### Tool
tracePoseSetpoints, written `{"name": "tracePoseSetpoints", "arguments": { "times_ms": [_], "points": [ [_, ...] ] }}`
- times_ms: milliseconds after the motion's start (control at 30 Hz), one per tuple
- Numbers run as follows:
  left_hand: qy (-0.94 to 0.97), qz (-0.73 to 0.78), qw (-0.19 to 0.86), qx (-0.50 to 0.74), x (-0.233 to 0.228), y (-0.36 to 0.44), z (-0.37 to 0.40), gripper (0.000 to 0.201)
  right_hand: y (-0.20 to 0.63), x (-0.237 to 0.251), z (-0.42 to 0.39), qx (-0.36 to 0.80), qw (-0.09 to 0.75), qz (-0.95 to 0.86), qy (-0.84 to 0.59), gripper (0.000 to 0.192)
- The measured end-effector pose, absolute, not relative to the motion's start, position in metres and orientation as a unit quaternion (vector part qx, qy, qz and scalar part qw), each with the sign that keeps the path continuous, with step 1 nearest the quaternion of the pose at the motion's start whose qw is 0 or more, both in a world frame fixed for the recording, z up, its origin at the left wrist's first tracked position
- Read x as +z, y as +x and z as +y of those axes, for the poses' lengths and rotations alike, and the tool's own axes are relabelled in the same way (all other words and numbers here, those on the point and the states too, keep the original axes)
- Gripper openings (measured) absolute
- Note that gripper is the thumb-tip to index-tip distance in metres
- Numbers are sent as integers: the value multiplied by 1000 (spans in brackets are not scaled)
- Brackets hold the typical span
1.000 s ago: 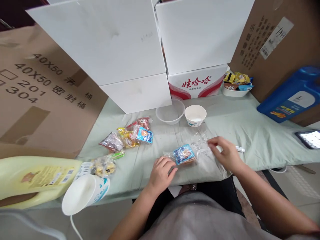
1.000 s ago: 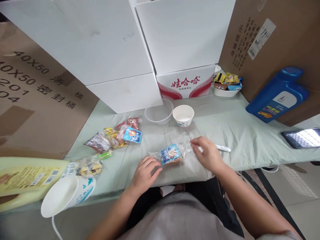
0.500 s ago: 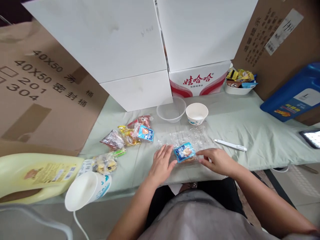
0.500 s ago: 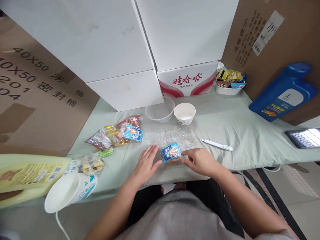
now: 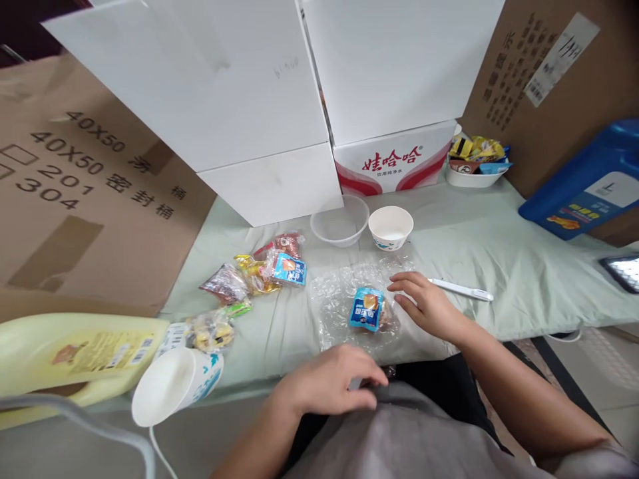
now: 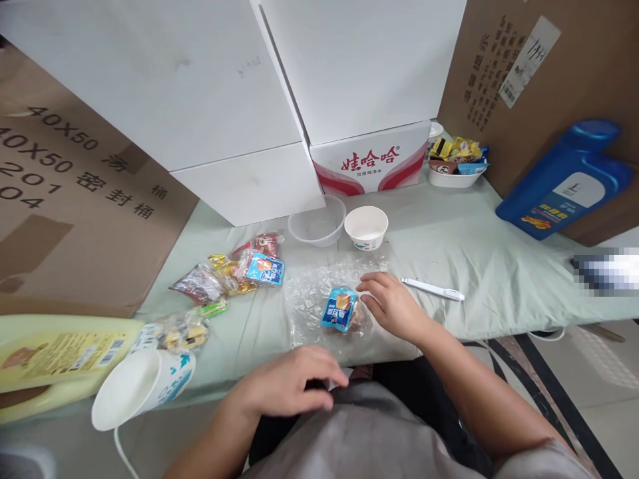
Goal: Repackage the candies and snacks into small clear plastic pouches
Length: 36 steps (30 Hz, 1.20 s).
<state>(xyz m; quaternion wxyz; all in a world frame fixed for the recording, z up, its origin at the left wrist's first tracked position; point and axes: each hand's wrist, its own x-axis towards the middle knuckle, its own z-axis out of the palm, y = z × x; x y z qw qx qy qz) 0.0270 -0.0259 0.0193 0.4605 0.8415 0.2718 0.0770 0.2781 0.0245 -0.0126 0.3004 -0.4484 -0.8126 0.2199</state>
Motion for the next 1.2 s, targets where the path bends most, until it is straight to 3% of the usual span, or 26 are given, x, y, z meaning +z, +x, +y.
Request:
{"name": "tracePoseSetpoints", "arguments": {
  "times_ms": [133, 233, 367, 567, 800, 967, 1100, 1200],
  "points": [
    [795, 481, 282, 240, -5, 42, -2, 24, 270, -32, 31, 225, 227, -789, -525, 30],
    [819, 477, 239, 210, -29, 49, 9, 51, 273, -50, 28, 223, 162, -789, -549, 28],
    [842, 461, 232, 158, -45, 57, 7, 75, 280, -71, 19, 192, 167, -816, -519, 25],
    [839, 447, 243, 192, -40, 52, 12, 69, 281, -78, 16, 164, 205, -820, -508, 29],
    [616, 533, 385, 434, -11, 25, 94, 51, 281, -80, 16, 161, 202, -825, -502, 29],
    [633, 564, 243, 472, 7, 27, 170, 48, 282, -82, 16, 164, 206, -825, -501, 28],
    [691, 561, 159, 427, 9, 37, 182, 61, 282, -81, 16, 168, 216, -824, -496, 28],
    [731, 539, 111, 403, 5, 44, 150, 40, 282, -79, 16, 174, 216, -822, -497, 28]
  ]
}}
